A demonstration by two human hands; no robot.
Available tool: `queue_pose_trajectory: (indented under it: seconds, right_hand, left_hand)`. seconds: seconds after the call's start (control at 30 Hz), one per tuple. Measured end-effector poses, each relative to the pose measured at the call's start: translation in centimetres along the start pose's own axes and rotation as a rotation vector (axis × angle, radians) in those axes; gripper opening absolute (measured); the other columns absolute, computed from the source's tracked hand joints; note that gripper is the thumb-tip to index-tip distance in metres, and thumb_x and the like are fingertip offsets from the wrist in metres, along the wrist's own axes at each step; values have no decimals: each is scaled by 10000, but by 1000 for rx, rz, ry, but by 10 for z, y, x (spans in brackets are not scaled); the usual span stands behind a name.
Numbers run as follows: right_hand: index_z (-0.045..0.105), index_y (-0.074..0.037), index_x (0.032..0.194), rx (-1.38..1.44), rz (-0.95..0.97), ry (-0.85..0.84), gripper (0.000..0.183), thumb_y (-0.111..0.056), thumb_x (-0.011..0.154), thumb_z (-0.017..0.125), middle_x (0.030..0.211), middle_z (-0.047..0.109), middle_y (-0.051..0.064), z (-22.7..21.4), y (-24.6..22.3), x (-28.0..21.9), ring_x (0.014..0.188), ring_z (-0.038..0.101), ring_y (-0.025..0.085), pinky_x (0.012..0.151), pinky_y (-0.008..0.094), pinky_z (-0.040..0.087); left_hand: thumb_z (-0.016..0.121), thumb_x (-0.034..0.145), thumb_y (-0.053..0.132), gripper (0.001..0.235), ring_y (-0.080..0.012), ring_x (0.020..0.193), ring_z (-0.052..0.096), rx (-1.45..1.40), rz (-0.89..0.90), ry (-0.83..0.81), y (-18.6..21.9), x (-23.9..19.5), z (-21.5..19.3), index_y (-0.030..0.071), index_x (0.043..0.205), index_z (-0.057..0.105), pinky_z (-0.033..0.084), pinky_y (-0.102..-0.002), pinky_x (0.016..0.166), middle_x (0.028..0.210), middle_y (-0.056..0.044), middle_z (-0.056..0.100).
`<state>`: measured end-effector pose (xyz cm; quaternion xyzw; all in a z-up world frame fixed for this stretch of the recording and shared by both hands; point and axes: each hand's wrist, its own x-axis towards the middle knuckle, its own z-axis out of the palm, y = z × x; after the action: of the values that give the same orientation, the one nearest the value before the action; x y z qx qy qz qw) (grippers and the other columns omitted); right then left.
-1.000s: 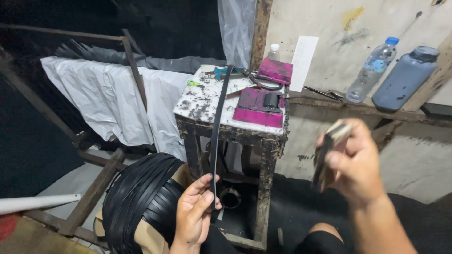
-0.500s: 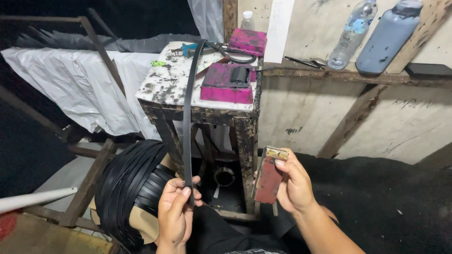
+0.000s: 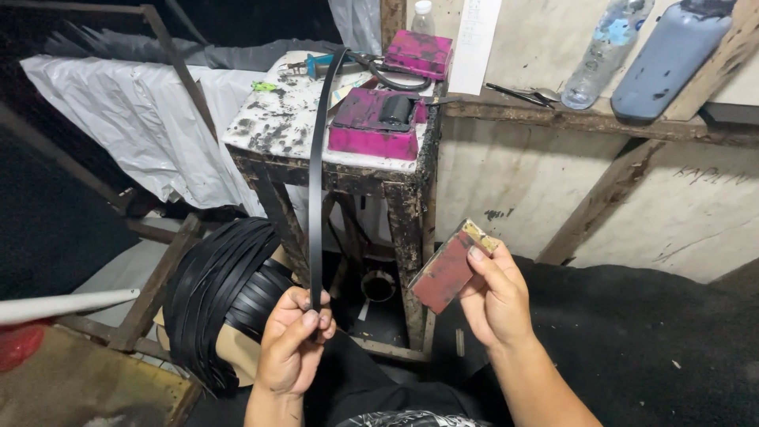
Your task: Sanding the edges of a leather strap and then applying dye by pulling it through an applicator before hanging it to dry.
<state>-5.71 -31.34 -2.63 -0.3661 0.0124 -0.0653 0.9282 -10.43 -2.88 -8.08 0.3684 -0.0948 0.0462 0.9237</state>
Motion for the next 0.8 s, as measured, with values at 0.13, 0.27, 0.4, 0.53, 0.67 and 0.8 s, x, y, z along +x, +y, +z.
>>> queue_pose_trajectory:
  seconds: [0.13,0.27,0.4,0.53,0.67,0.8]
  right_hand:
    - [535,-46,1149,12,-30,-38,233,-36,935,627,1044,678,158,-8,5,3,899,672,244,789,366,559]
    - [504,-99,1297,-63,-10,7,470,-24,867,675,1050,669,131,-13,5,5,882,677,253,713,398,595]
    - [500,-43,1359,5,-41,-94,583,-3,822,722,1128,662,145,-16,5,2,963,649,215,844,323,544]
    - [555,-85,1334,171,119,-183,308,-160,1036,540,1009,714,142,-23,6,9,812,717,267,759,480,618]
    - [489,-89,1408,347,349,-332,567,-517,1047,398,899,541,123,-10,6,5,601,481,203,424,299,434]
    - [474,37,1373,505,421,-493,1036,-855,849,529,947,460,145,-16,13,4,637,450,199,373,263,461]
  left_hand:
    - [777,820,41,260,-139,713,505,-11,-32,-19,0,3,5,137,917,556,468,-286,648,1037,-78,518]
    - [734,875,78,151,-172,776,573,-64,13,19,-9,7,2,80,972,618,535,-320,711,1067,-93,580]
    - [734,877,41,185,-183,779,566,-27,39,36,-13,5,-2,56,1026,624,525,-319,698,1132,-118,611]
    - [740,863,29,184,-195,765,585,0,64,80,-12,11,0,42,1011,631,544,-340,694,1128,-117,635]
    - [736,861,29,191,-208,764,582,24,82,89,-15,19,1,24,1014,622,542,-345,683,1124,-134,627]
    - [721,871,25,183,-204,762,592,27,50,99,-18,20,2,28,1017,610,565,-351,703,1118,-141,612]
